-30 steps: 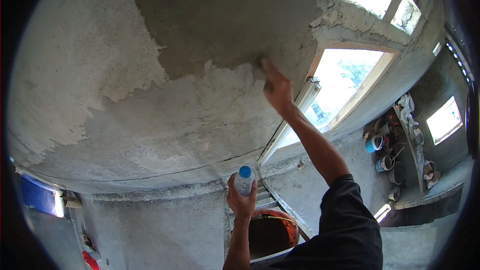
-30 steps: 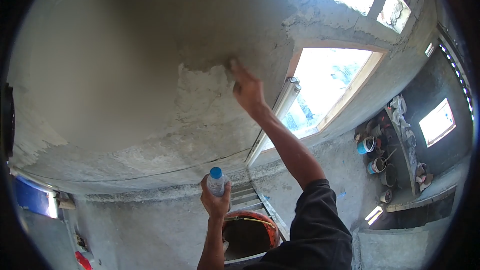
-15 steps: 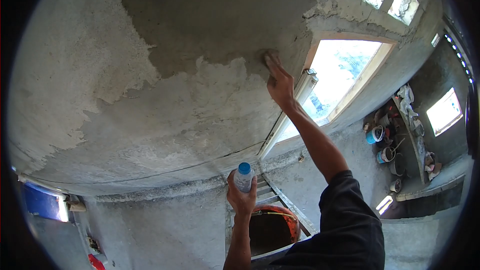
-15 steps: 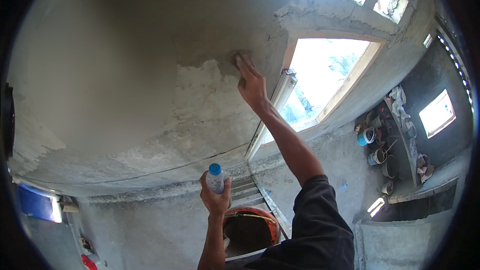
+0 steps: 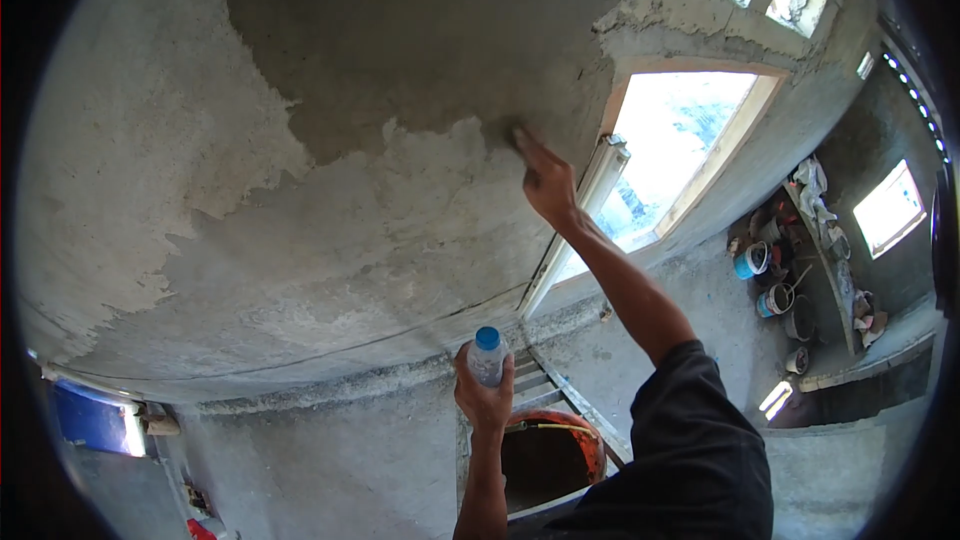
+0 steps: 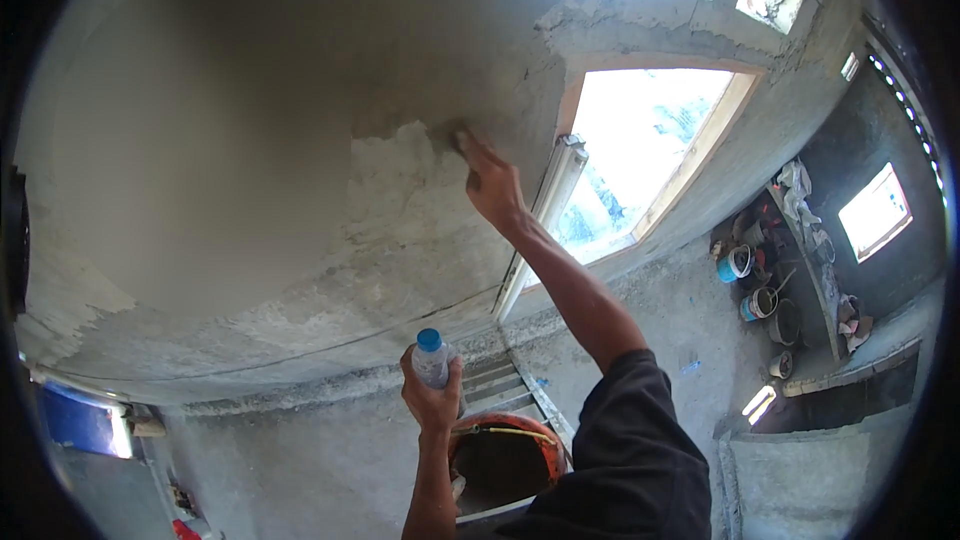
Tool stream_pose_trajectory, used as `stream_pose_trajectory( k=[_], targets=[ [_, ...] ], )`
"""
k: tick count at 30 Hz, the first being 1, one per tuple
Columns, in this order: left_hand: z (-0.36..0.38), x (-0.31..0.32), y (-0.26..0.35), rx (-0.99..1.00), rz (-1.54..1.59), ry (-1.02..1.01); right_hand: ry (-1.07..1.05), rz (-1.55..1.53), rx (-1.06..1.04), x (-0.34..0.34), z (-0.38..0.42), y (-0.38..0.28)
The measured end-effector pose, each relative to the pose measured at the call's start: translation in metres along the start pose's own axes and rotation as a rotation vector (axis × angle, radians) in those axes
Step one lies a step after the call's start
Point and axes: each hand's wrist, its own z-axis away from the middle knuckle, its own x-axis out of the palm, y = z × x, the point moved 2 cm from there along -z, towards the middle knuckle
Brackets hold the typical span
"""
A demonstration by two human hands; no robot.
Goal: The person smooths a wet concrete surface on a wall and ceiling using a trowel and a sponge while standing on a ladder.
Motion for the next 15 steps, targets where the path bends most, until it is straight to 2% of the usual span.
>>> stream_pose_trajectory(
  k=[2,4,6,10,12,14,15],
  targets=[
    [0.003,-0.001,-0.001,0.005,0.004,0.007,0.264,-0.055,0.178,-0.028,-0.015,0.006],
    [0.003,-0.003,0.001,0.01,-0.009,-0.01,0.503,-0.056,0.151,-0.07,-0.068,0.001],
    [0.001,-0.001,0.003,0.021,-0.016,-0.021,0.632,0.0,0.005,-0.104,-0.123,-0.001],
    [0.001,-0.002,0.004,-0.005,-0.012,-0.011,0.56,-0.003,-0.05,-0.096,-0.152,0.012],
    [0.0,-0.005,0.003,0.011,-0.021,0.001,0.531,0.138,0.03,-0.068,-0.119,0.015],
    [0.001,-0.004,0.001,0.009,-0.019,0.005,0.299,0.149,0.159,-0.039,-0.065,0.016],
    [0.002,-0.006,0.0,0.013,-0.014,0.011,0.302,0.149,0.151,-0.038,-0.052,0.014]
  ],
)
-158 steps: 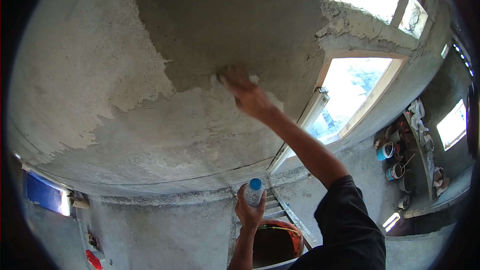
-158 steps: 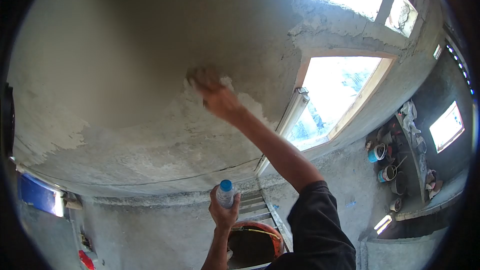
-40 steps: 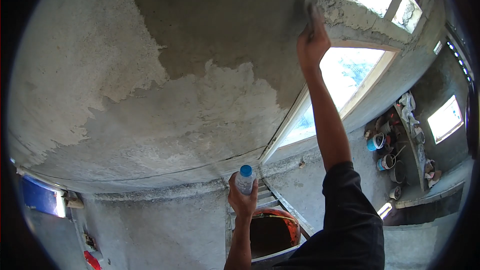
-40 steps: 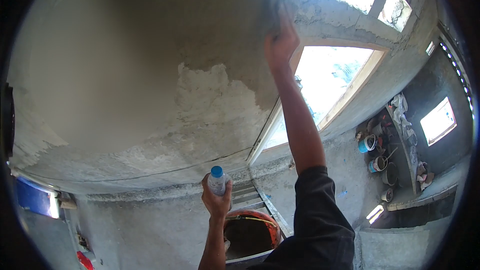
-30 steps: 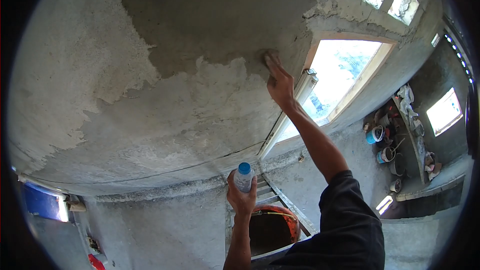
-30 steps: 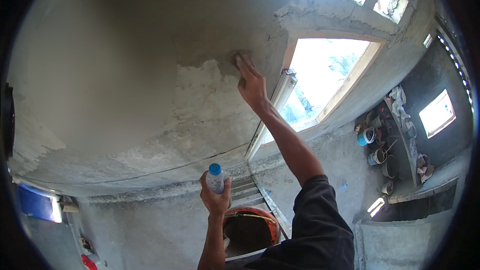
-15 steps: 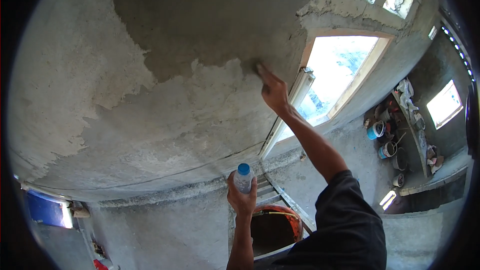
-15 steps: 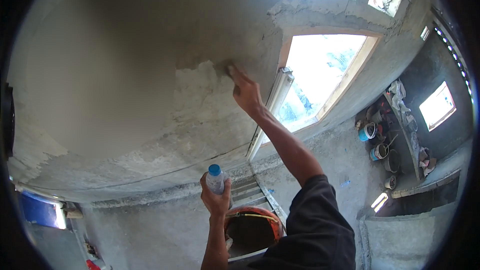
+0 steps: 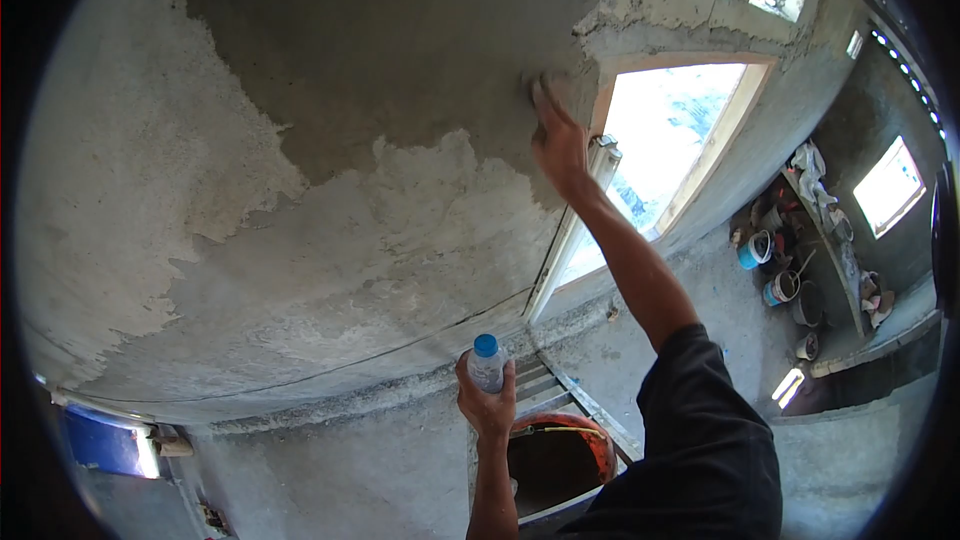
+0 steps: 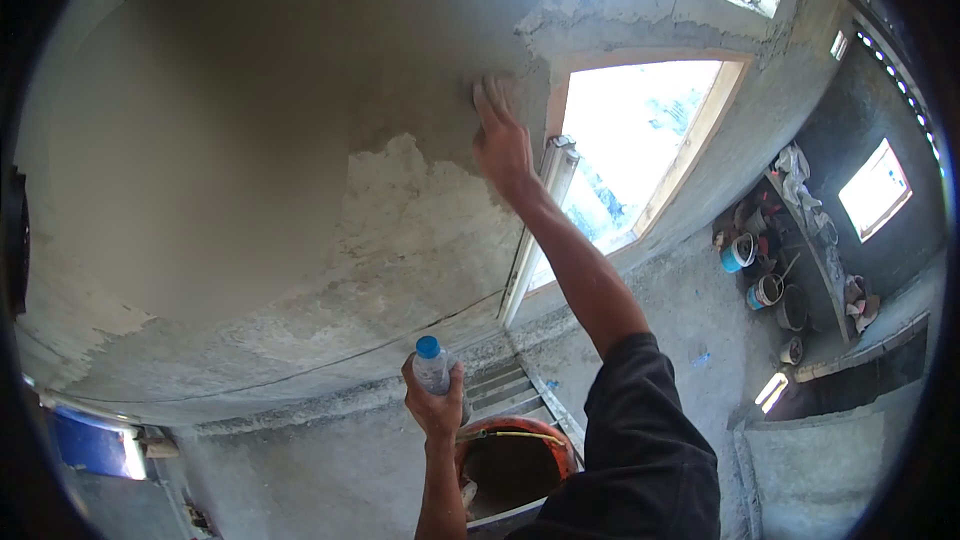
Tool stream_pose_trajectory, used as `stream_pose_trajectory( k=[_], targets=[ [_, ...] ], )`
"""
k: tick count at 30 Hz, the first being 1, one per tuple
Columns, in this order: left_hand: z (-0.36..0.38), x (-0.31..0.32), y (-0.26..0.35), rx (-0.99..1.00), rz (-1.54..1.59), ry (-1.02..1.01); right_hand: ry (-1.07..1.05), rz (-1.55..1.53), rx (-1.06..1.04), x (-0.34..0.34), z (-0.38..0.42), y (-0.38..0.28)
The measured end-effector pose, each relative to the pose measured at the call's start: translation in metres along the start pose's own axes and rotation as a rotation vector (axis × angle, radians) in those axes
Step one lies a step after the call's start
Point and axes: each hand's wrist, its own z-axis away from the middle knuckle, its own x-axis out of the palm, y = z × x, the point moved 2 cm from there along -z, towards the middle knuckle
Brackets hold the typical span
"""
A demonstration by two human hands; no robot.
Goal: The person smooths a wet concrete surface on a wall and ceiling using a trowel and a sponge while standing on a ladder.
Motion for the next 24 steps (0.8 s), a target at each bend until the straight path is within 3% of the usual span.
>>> stream_pose_trajectory(
  k=[2,6,10,14,15,17,19,22,24],
  targets=[
    [-0.001,0.002,0.0,-0.036,0.007,-0.011,-0.038,-0.115,0.04,-0.011,0.0,-0.006],
    [0.0,-0.001,0.005,-0.046,0.002,-0.031,0.275,-0.242,-0.121,-0.056,-0.097,-0.052],
    [-0.002,0.003,0.001,-0.01,-0.008,-0.01,0.248,-0.066,-0.213,-0.019,-0.112,-0.033],
    [0.0,0.001,-0.001,0.025,-0.022,0.009,-0.185,0.113,-0.042,0.001,-0.007,-0.018],
    [0.001,0.001,-0.001,0.022,-0.019,0.015,-0.186,0.111,-0.049,-0.007,0.002,-0.018],
    [0.0,0.001,0.0,0.014,-0.016,0.001,-0.125,-0.03,-0.027,-0.023,0.002,-0.025],
    [-0.001,0.002,-0.001,0.022,-0.015,0.006,0.064,-0.162,-0.04,-0.038,-0.037,-0.037],
    [-0.001,0.0,-0.001,-0.01,-0.022,-0.01,0.159,-0.059,-0.096,-0.044,-0.101,-0.044],
    [-0.001,0.002,-0.001,-0.05,-0.023,-0.02,0.143,0.093,-0.312,-0.03,-0.12,-0.034]
  ],
)
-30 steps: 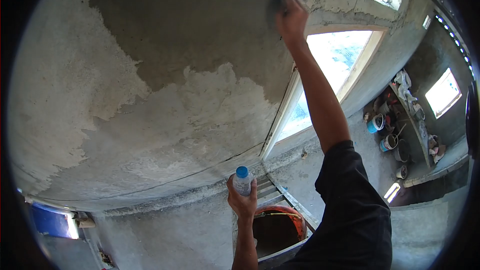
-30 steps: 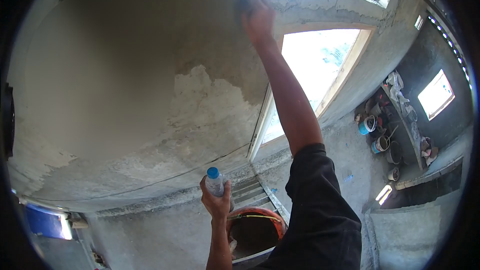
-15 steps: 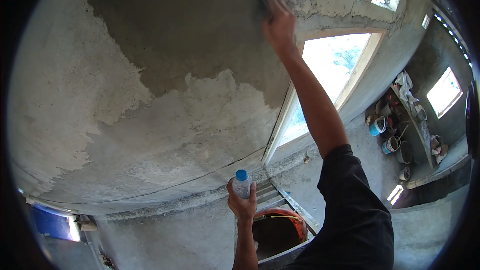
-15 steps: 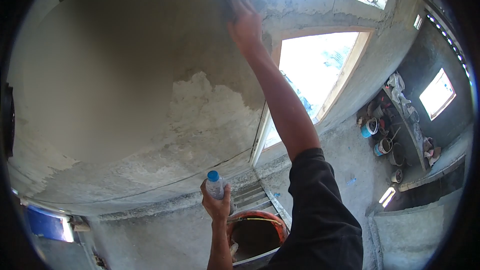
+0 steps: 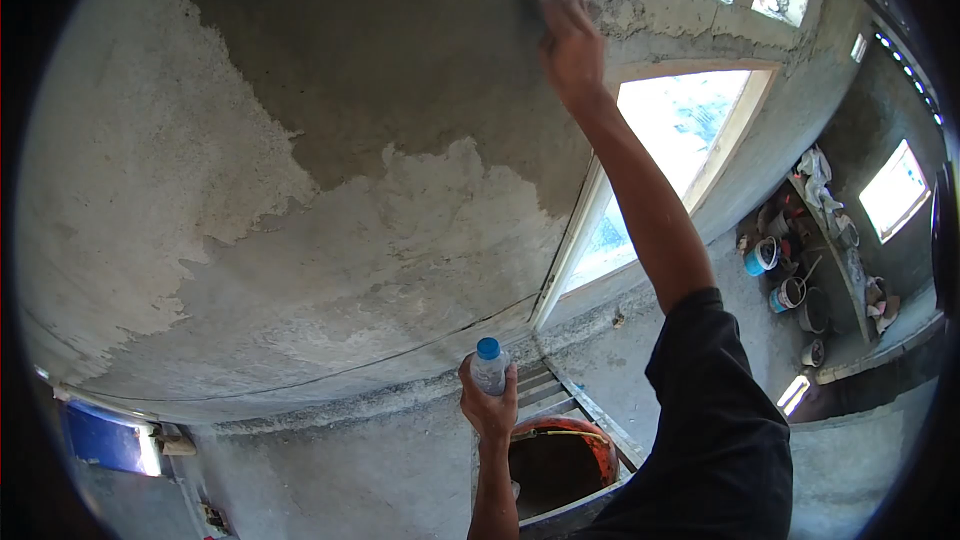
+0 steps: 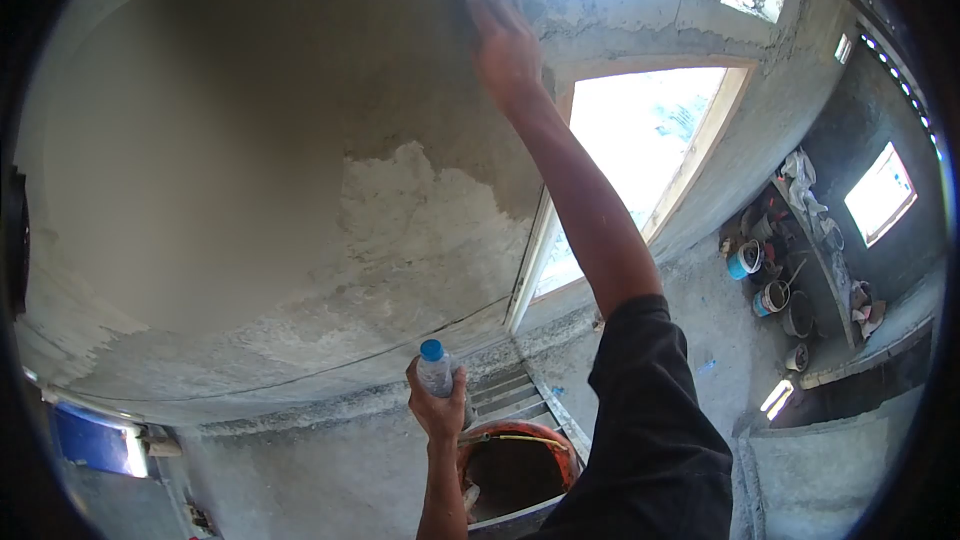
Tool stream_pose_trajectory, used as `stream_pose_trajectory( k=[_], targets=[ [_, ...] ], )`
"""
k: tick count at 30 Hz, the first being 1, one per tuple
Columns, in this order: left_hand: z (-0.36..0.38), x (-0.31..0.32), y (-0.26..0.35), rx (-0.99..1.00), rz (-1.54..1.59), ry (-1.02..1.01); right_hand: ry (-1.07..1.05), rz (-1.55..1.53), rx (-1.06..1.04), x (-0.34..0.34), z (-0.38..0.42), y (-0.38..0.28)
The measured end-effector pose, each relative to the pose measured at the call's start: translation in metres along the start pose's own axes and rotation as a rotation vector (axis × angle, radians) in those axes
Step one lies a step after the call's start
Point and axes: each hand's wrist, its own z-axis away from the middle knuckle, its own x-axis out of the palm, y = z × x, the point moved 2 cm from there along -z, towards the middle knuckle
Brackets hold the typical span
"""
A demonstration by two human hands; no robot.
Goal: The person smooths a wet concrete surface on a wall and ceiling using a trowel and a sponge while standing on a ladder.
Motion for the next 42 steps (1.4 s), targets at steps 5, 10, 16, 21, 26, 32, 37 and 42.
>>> stream_pose_trajectory(
  k=[5,10,16,21,26,32,37,42],
  targets=[
    [-0.001,-0.005,-0.002,0.02,0.01,0.031,-0.108,0.111,0.089,0.008,0.099,0.041],
    [-0.002,-0.001,-0.006,0.055,0.002,0.039,0.04,0.082,0.195,-0.014,0.066,0.018],
    [-0.001,-0.001,0.001,0.017,0.013,0.002,-0.078,0.079,-0.066,0.02,0.037,0.015],
    [-0.001,-0.004,0.001,0.038,0.015,0.03,0.121,0.155,0.385,0.01,0.083,0.069],
    [-0.002,-0.003,0.0,-0.002,0.02,-0.004,0.054,-0.004,0.197,0.005,0.032,0.015],
    [-0.001,-0.001,-0.008,0.088,0.0,0.05,-0.065,0.12,0.118,0.013,0.053,0.045],
    [-0.002,-0.002,-0.005,0.039,0.009,0.026,0.116,0.105,0.334,-0.01,0.047,0.041],
    [0.0,0.0,-0.005,-0.005,0.018,-0.013,0.05,-0.034,0.158,0.003,0.005,-0.003]
  ],
)
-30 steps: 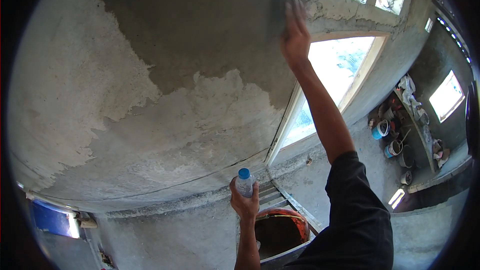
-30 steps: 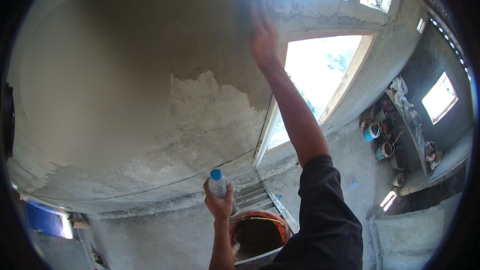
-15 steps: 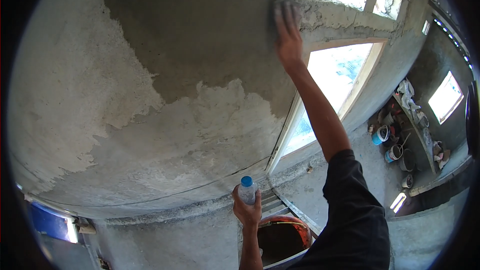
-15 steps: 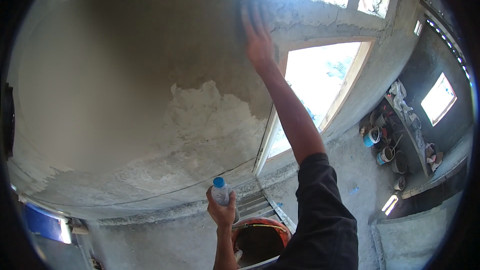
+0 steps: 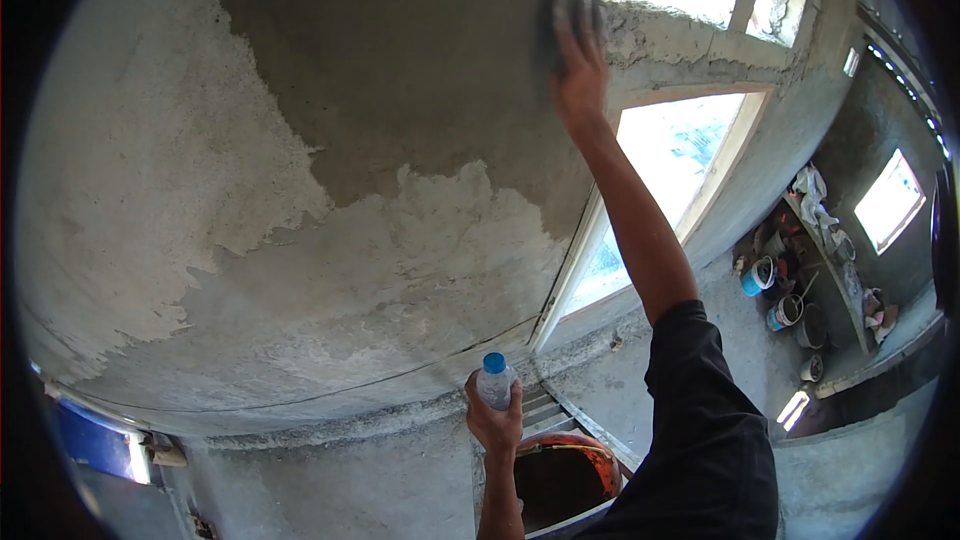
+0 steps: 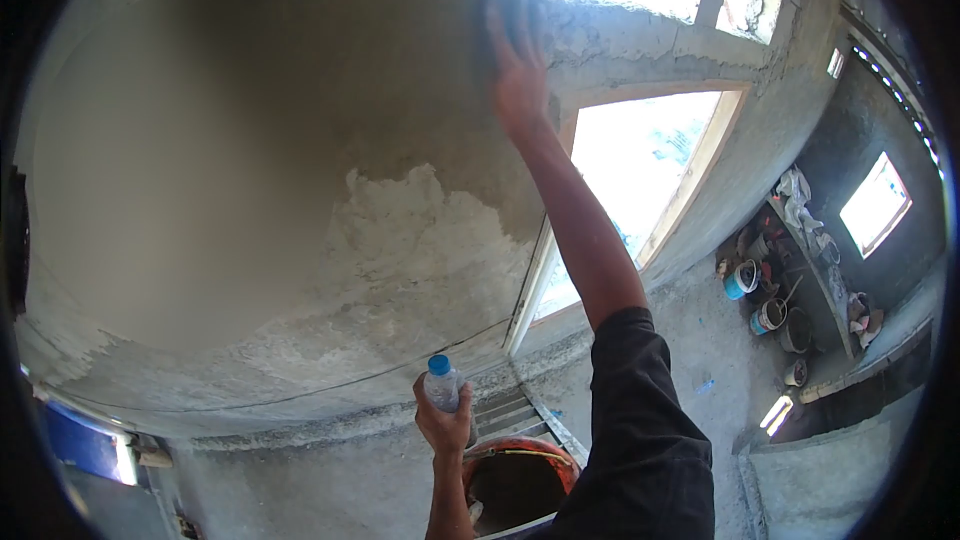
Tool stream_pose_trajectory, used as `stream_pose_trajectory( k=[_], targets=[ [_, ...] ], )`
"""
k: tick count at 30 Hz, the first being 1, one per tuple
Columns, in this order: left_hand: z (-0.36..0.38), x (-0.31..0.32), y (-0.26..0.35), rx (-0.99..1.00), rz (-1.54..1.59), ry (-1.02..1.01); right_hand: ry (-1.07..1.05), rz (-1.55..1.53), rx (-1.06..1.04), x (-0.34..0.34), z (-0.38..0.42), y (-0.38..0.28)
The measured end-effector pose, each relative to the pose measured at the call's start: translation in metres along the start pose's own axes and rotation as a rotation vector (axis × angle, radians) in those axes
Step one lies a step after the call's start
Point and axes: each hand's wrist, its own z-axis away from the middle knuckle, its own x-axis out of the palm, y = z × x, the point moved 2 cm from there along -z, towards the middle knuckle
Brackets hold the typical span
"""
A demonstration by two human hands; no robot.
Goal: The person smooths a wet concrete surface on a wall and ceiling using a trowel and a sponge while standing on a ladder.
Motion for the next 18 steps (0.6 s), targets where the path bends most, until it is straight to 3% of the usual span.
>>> stream_pose_trajectory(
  k=[1,6,9,10,12,15,16,18],
  targets=[
    [0.0,0.0,0.001,-0.002,0.001,-0.003,-0.053,0.069,-0.095,0.006,0.0,-0.001],
    [-0.002,-0.001,-0.001,0.017,-0.005,0.02,-0.209,0.054,-0.013,-0.002,0.091,0.02],
    [-0.003,0.001,-0.002,0.026,-0.028,0.012,-0.097,-0.027,0.054,-0.021,0.105,0.027],
    [-0.002,0.001,-0.001,0.031,-0.014,0.017,-0.101,-0.03,0.058,-0.023,0.092,0.023],
    [0.0,-0.001,0.0,0.03,-0.011,0.01,0.117,-0.073,-0.043,-0.034,0.041,0.006],
    [-0.001,-0.001,0.002,0.009,-0.008,-0.004,0.159,-0.175,-0.049,-0.029,-0.013,-0.001],
    [-0.001,0.0,0.002,0.017,0.002,0.004,0.157,-0.171,-0.05,-0.023,-0.013,0.0],
    [-0.001,-0.001,0.002,0.02,0.013,0.011,-0.04,-0.185,0.022,-0.003,0.001,0.008]
  ],
)
